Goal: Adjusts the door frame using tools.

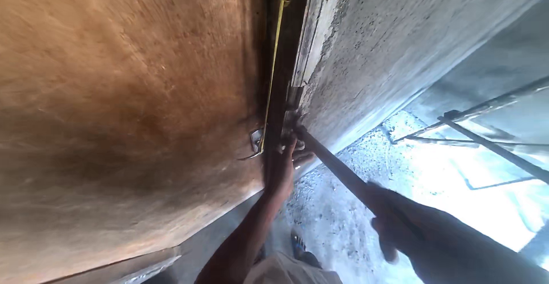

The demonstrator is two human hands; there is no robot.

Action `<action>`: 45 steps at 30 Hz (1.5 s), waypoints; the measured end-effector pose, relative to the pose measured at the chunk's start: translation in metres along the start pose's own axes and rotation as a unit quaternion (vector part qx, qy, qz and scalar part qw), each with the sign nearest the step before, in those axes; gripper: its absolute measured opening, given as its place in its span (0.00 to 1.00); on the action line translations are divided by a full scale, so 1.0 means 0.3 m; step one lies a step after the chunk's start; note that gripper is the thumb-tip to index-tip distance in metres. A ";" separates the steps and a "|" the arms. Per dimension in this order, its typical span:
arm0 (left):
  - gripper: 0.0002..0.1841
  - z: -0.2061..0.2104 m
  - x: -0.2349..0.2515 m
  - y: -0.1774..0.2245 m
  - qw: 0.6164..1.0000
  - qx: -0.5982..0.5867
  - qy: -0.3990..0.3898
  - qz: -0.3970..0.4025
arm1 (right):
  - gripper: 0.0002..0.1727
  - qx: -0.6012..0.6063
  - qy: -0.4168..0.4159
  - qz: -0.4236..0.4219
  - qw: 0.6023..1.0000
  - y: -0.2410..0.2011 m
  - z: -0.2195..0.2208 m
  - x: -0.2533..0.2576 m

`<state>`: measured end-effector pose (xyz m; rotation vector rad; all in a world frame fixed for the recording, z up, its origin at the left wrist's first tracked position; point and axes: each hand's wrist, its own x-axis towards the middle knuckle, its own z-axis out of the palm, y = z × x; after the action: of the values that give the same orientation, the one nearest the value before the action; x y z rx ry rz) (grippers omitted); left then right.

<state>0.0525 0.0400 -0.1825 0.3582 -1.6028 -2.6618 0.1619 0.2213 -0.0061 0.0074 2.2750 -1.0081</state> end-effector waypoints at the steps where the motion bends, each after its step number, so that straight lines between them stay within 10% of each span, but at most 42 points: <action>1: 0.13 -0.033 -0.003 -0.005 0.986 0.141 -0.009 0.088 | 0.20 -0.012 -0.005 0.016 1.000 -0.005 0.007 0.013; 4: 0.13 -0.132 0.055 0.008 0.792 0.435 0.015 0.428 | 0.16 -0.024 0.022 0.041 0.999 -0.018 0.032 0.018; 9: 0.22 -0.137 0.171 0.201 0.614 0.562 -0.110 0.543 | 0.20 0.034 0.063 0.065 0.995 -0.033 0.084 0.002; 29: 0.14 -0.102 0.196 0.350 0.581 0.608 -0.223 0.493 | 0.21 0.097 0.150 0.039 0.983 -0.098 0.170 0.001; 36: 0.14 -0.109 0.206 0.312 0.594 0.565 -0.219 0.528 | 0.28 0.071 0.161 -0.047 0.983 0.191 0.342 0.160; 45: 0.13 -0.088 0.168 0.298 0.405 0.632 -0.223 0.622 | 0.27 0.126 0.176 -0.130 0.968 0.405 0.389 0.243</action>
<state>-0.0006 -0.0320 -0.1256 -1.1873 -2.1243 -0.1075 0.1990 0.2118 -0.1856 -0.0059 2.4898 -1.5360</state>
